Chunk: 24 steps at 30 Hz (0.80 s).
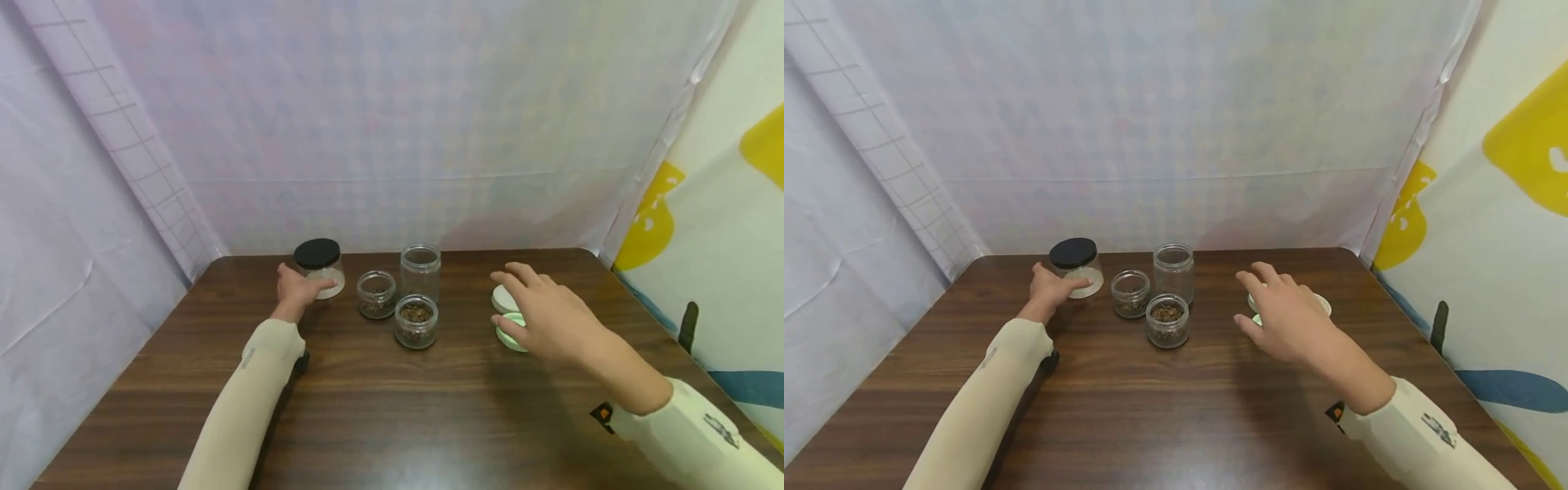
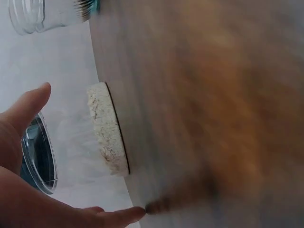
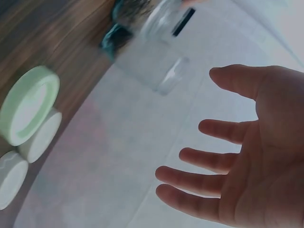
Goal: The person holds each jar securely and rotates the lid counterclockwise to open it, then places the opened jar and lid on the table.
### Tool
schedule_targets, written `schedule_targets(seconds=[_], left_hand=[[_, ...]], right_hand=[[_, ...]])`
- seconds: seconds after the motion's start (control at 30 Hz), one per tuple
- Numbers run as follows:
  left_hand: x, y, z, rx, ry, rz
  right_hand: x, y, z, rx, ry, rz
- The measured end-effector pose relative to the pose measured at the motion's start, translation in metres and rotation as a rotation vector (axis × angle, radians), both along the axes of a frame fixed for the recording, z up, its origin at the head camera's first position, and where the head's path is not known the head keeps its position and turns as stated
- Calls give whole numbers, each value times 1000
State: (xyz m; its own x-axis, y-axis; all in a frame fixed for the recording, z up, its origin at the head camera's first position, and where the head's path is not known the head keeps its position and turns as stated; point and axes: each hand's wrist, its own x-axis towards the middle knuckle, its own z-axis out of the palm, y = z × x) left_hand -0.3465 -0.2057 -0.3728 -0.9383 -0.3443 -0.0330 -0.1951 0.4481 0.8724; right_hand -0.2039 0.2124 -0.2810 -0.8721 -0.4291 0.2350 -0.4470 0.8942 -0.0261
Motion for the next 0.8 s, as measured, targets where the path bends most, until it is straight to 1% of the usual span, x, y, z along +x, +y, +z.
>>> schedule_targets(seconds=[0.1,0.2,0.3,0.4,0.47,0.63,0.8], left_hand=[[-4,3,0,-35,-10,4],[-8,6,2,-81,-16,16],[-8,9,2,-128,-32,31],[-8,9,2,-155,-46,36],[-7,9,2,-160,-50,25],[-5,8,2,-132,-41,12],[-5,9,0,-136,-15,20]], right_hand=[[7,-6,3,-5,7,19],[11,-8,4,-10,18,25],[13,-10,4,-6,25,25],[15,-10,2,-3,36,30],[16,-10,2,-3,46,34],[19,-8,2,-13,58,39],[22,-7,2,-12,54,49]])
